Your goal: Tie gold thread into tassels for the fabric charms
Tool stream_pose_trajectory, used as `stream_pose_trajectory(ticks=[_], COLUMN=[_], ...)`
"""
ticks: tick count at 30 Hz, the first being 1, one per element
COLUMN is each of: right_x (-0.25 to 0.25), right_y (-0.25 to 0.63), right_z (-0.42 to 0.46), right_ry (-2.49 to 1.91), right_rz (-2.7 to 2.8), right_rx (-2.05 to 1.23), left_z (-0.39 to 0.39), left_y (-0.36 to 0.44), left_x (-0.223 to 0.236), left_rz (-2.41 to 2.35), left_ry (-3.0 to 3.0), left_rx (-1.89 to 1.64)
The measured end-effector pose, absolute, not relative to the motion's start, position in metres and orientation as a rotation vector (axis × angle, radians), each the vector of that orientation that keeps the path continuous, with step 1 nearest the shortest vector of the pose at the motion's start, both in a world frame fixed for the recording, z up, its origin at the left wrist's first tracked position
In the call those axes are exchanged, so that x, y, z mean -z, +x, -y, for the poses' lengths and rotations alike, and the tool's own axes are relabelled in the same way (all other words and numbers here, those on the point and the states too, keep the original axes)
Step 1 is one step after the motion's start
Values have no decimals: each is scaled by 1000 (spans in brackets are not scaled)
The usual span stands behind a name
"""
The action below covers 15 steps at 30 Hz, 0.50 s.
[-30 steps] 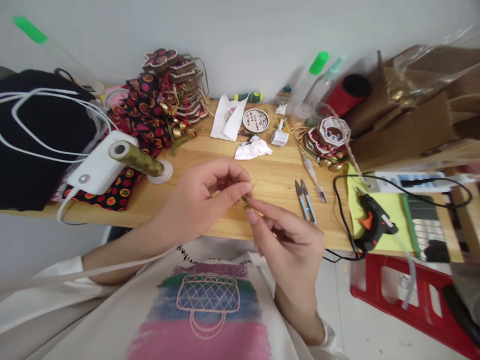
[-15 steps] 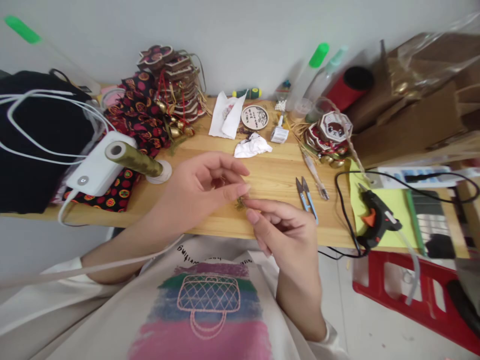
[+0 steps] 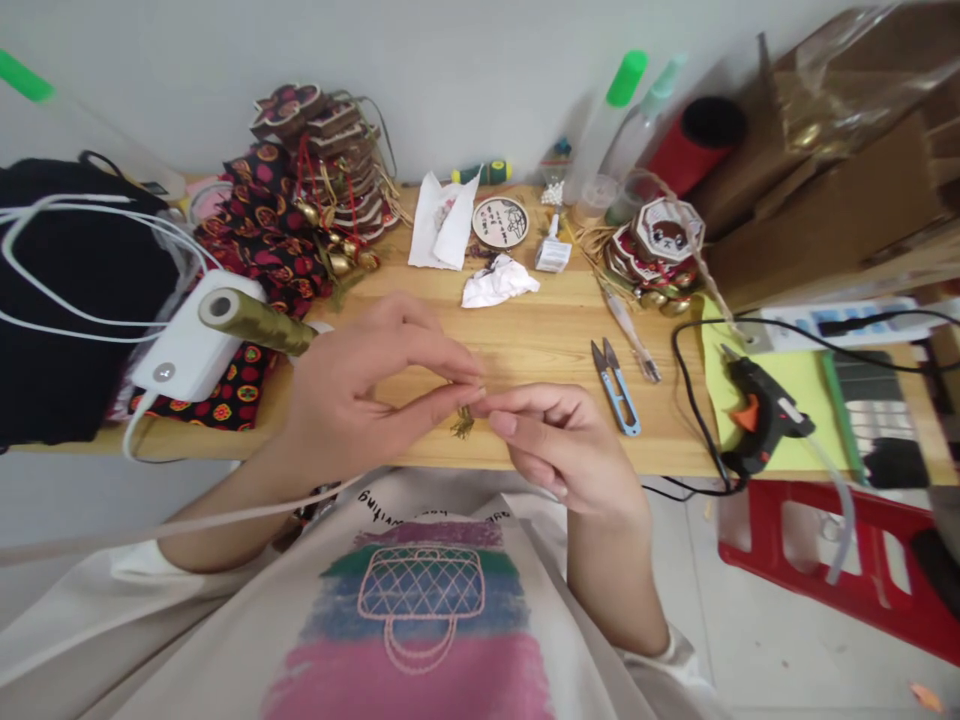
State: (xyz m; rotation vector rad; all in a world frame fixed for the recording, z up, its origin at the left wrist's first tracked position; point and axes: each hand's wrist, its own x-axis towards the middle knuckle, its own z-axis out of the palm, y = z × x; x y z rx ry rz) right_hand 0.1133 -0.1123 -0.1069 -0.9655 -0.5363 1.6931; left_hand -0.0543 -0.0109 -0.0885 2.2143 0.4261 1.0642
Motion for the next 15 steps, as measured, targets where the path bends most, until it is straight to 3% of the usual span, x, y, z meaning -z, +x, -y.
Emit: stream_pose_trajectory(ticks=[8,15], right_x=[105,100], right_y=[115,108], right_z=[110,116], right_ry=[-863,-960], right_rz=[504,615], right_rx=[-1802,-1623], left_z=[13,17], left_y=[-54,-53], left_x=[90,87], left_rz=[-447,-475], left_ry=[2025,2053], left_rx=[-993,-1041])
